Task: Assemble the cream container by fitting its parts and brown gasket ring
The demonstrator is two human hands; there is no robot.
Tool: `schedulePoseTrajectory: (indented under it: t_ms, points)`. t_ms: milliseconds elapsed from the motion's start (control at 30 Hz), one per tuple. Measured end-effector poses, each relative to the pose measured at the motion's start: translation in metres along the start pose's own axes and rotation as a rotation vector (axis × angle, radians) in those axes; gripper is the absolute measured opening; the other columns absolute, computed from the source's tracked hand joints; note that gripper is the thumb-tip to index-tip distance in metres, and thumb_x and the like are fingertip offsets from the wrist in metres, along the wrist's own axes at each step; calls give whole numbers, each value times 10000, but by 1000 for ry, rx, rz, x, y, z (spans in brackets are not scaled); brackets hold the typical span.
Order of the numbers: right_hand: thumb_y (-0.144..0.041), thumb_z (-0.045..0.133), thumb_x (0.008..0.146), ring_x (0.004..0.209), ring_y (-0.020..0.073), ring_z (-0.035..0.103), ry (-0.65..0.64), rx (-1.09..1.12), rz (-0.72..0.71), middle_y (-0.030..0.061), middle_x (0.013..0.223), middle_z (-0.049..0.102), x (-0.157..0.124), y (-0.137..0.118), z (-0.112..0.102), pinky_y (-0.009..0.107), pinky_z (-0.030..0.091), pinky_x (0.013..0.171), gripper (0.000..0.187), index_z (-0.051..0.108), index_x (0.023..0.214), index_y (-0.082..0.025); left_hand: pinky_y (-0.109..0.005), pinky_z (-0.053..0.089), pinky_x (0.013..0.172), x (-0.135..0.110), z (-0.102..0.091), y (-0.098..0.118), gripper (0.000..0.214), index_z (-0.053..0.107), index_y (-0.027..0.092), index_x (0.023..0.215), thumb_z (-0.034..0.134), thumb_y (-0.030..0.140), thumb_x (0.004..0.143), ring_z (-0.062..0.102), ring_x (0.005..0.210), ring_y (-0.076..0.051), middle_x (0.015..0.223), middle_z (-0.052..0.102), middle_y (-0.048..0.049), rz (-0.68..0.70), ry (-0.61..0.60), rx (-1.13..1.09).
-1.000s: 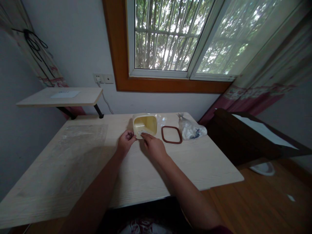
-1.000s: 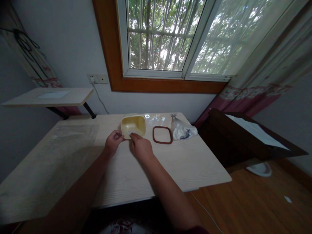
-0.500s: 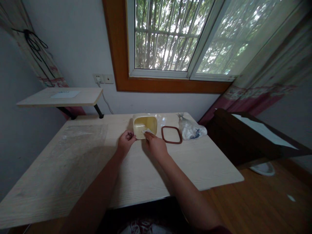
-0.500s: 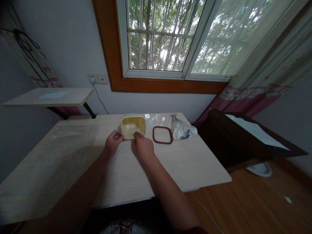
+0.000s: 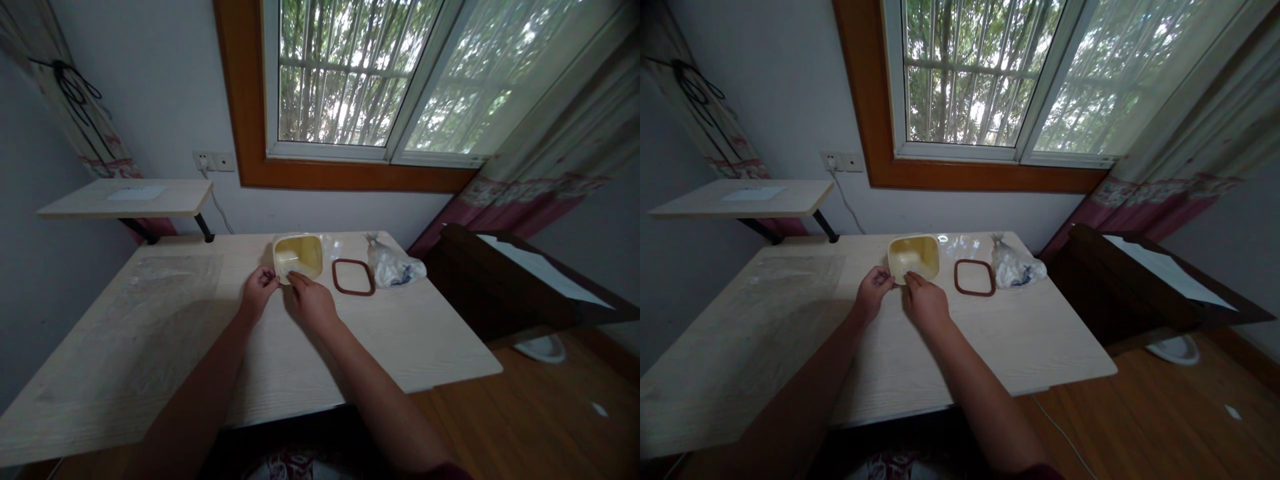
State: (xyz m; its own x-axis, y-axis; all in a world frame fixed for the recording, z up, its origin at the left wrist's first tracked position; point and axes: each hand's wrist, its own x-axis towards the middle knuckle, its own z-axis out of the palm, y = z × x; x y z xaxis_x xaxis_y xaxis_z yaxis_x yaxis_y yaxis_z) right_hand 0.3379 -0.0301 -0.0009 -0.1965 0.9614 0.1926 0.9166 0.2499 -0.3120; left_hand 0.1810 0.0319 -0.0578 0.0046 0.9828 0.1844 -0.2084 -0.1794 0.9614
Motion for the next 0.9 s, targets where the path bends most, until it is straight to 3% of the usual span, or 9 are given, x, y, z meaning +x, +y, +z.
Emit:
schedulePoseTrajectory:
  t_ms: [333,900]
  points:
    - [-206,475,962,1236,200,638,-15,3,8,28,1506,552,-1,-1,-2,312,505,1047,492,553,1446,-240,-276,578,705,-2,-1,4,290,567,180,812,780,324,677,616,714,-124,769,597,19,-8,-41,-9]
    - [-196,479,951,1249,184,627,-3,115,-23,9,1490,570,-3,-9,1,291,484,1070,486,568,1426,-255,-244,528,687,1,-3,-3,280,566,187,817,770,329,688,608,708,-121,760,584,30,10,-10,53]
